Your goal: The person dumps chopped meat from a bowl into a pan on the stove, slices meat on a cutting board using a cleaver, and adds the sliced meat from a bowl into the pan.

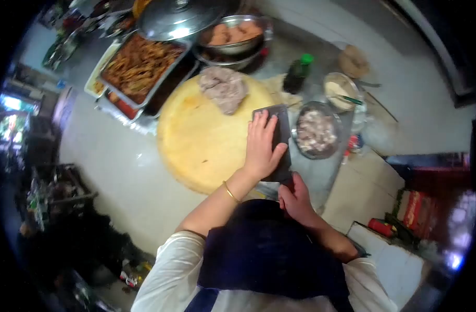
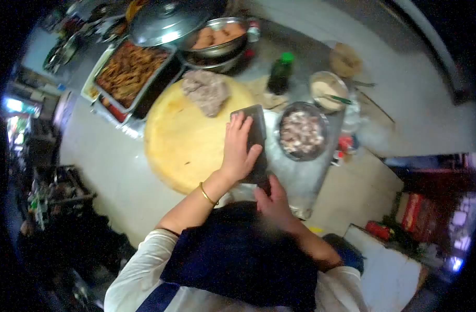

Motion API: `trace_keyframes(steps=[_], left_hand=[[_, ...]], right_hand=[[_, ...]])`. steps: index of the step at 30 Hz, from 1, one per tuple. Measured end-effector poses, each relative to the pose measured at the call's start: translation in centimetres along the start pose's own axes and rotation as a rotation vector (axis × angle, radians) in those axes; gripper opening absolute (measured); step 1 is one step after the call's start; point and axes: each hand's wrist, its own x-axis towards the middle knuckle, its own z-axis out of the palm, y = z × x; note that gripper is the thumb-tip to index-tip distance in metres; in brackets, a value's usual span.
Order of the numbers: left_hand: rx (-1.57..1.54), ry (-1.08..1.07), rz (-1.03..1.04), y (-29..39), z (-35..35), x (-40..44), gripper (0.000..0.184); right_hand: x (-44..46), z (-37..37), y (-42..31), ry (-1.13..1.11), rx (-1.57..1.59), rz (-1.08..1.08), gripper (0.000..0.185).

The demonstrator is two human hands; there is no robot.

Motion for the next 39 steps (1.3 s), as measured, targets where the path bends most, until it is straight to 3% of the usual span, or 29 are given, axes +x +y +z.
trace_keyframes(steps=[3,5,7,9,11,13,15,16,17,18,19,21,24,27,28,29,32,35,36,39], left_hand=[[-0.071,-0.153,0.201,4.6,4.3,3.4,0.073],[0.004,-0.222,0.219,4.3,8.2,4.9,0.058],[0.425,-0.616,0.113,2.8,10.7,5.2,0.048],[0.349,-0.507,0.219,2.1,11.3,3.9,0.044],[0.206,-0.432,0.341,2.3,11.1,2.4,0.049],[0.059,-0.41,0.337,2.7,11.4,1.0,0.051],[0.083,-0.475,0.463,3.6,10.8,0.5,0.058],[0.067,-0.507,0.461,3.9,10.5,-0.4,0.056],[0.038,-0.556,0.465,3.1,10.4,-1.1,0.055],[0.034,-0.556,0.528,2.1,10.5,-1.8,0.055],[0.031,-0.666,0.451,0.0,10.7,-2.6,0.058],[0.003,-0.586,0.689,4.1,8.7,0.2,0.042],[-0.103,-0.586,0.365,3.1,7.7,0.2,0.049],[-0.13,-0.471,0.405,3.9,9.6,2.1,0.06],[0.017,-0.508,0.374,3.4,10.6,2.5,0.069],[0.09,-0.531,0.405,4.6,10.8,3.5,0.069],[0.083,-0.444,0.431,4.6,12.3,4.5,0.064],[0.256,-0.497,0.503,0.4,12.7,4.7,0.061],[0.316,-0.511,0.519,-1.0,12.7,4.6,0.06],[0.358,-0.554,0.597,-3.6,12.0,4.0,0.058]], right_hand=[[-2.9,-5.5,-1.4,0.222,-0.127,-0.047,0.013],[-4.8,-8.5,-2.3,0.366,-0.197,-0.09,0.015],[-6.1,-11.5,-2.2,0.432,-0.198,-0.067,0.018],[-6.9,-14.1,-1.7,0.46,-0.146,-0.097,0.019],[-7.7,-14.9,-1.3,0.453,-0.11,0.058,0.024],[-7.4,-15.0,-2.6,0.45,-0.102,0.195,0.024],[-6.0,-15.9,2.4,0.516,-0.619,-0.296,0.018],[-5.2,-15.8,3.4,0.456,-0.327,-0.256,0.022],[-4.8,-14.8,3.8,0.603,-0.524,-0.354,0.029],[-4.8,-14.8,2.9,0.547,-0.441,-0.27,0.033],[-4.6,-15.1,2.5,0.521,-0.426,-0.143,0.035],[-5.4,-15.9,-0.2,0.438,-0.335,-0.062,0.036],[-5.0,-15.7,1.1,0.455,-0.42,-0.135,0.038],[-4.3,-15.2,0.9,0.432,-0.408,-0.128,0.035],[-4.5,-14.9,0.6,0.419,-0.368,-0.136,0.036],[-4.0,-14.8,1.4,0.399,-0.303,-0.229,0.036],[-5.2,-14.5,-1.4,0.377,-0.207,-0.206,0.033],[-5.3,-14.6,-0.6,0.528,-0.206,-0.301,0.032],[-6.1,-14.9,-1.8,0.525,-0.313,-0.179,0.037],[-5.6,-15.3,0.6,0.567,-0.145,-0.334,0.034]])
